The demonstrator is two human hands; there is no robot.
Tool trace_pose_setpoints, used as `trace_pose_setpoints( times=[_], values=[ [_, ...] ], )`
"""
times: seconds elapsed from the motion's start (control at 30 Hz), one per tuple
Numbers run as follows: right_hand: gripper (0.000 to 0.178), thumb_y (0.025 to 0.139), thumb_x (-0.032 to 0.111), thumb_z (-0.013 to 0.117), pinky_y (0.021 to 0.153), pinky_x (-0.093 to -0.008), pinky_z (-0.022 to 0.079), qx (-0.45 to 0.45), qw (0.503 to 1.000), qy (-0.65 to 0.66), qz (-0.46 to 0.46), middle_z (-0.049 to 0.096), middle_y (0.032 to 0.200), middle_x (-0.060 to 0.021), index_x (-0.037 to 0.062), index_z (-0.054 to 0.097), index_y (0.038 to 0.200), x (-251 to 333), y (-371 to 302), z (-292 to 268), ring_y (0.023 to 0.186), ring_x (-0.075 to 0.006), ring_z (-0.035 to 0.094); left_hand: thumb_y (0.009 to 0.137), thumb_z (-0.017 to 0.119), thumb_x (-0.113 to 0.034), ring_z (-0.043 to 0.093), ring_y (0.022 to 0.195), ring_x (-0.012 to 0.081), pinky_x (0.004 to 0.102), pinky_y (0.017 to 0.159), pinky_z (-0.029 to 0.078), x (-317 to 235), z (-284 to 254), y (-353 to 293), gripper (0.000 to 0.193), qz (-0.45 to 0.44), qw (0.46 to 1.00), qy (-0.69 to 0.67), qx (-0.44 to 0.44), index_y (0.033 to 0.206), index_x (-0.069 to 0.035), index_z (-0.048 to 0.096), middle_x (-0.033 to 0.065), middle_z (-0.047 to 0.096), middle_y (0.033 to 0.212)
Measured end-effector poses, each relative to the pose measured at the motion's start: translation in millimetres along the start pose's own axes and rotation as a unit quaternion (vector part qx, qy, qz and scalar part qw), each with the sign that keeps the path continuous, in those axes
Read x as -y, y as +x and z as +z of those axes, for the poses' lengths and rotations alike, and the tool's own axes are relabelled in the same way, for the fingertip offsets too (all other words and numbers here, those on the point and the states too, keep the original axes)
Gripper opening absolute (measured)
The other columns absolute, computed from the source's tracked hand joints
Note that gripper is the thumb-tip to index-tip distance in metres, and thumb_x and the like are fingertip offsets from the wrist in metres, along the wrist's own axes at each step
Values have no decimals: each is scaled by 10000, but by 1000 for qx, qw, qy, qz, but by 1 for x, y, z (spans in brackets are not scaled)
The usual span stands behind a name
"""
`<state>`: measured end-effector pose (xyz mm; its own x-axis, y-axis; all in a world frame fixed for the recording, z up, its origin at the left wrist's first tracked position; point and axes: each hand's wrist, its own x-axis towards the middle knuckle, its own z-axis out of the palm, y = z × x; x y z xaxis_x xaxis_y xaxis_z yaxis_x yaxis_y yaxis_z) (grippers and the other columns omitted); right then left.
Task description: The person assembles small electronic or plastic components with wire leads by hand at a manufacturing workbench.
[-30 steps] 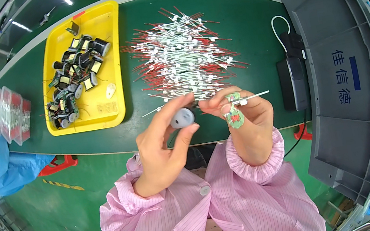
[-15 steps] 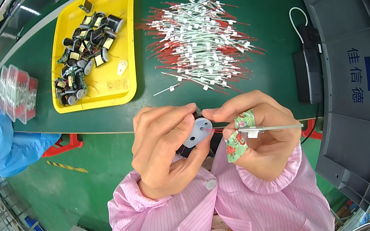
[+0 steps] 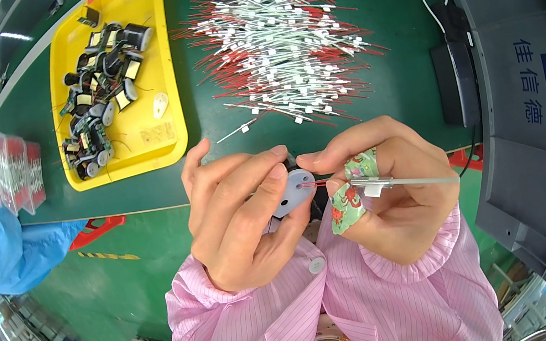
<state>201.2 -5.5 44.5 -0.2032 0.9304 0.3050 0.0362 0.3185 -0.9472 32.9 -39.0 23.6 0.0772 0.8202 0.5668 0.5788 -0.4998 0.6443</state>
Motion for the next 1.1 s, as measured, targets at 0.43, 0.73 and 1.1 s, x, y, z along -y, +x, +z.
trace_pose_setpoints(
  times=[0.43, 0.73, 1.1],
  values=[
    [264, 566, -26, 764, 455, -254, 465, 17, 991, -126, -49, 653, 859, -96, 7, 549, 716, -2, 5, 16, 550, -175, 612, 580, 810, -9, 607, 843, 252, 566, 1015, 304, 16, -4, -4, 479, -5, 1000, 10, 16, 1027, -23, 639, 115, 684, 1033],
    [254, 549, -47, 733, 423, -252, 446, 24, 981, -175, -81, 644, 829, -90, 6, 542, 709, -5, 10, 21, 530, -176, 601, 596, 730, 10, 614, 813, 294, 592, 1018, 329, 21, -11, 1, 388, 15, 999, 21, 42, 974, 30, 649, 188, 690, 963],
    [202, 524, -100, 671, 457, -269, 515, 22, 961, -235, -146, 634, 796, -163, -52, 539, 669, -5, 14, 27, 577, -230, 647, 536, 800, -64, 588, 810, 217, 586, 1047, 256, 24, -8, 3, 408, -6, 999, 33, 40, 917, -22, 661, 99, 686, 1000]
  ],
)
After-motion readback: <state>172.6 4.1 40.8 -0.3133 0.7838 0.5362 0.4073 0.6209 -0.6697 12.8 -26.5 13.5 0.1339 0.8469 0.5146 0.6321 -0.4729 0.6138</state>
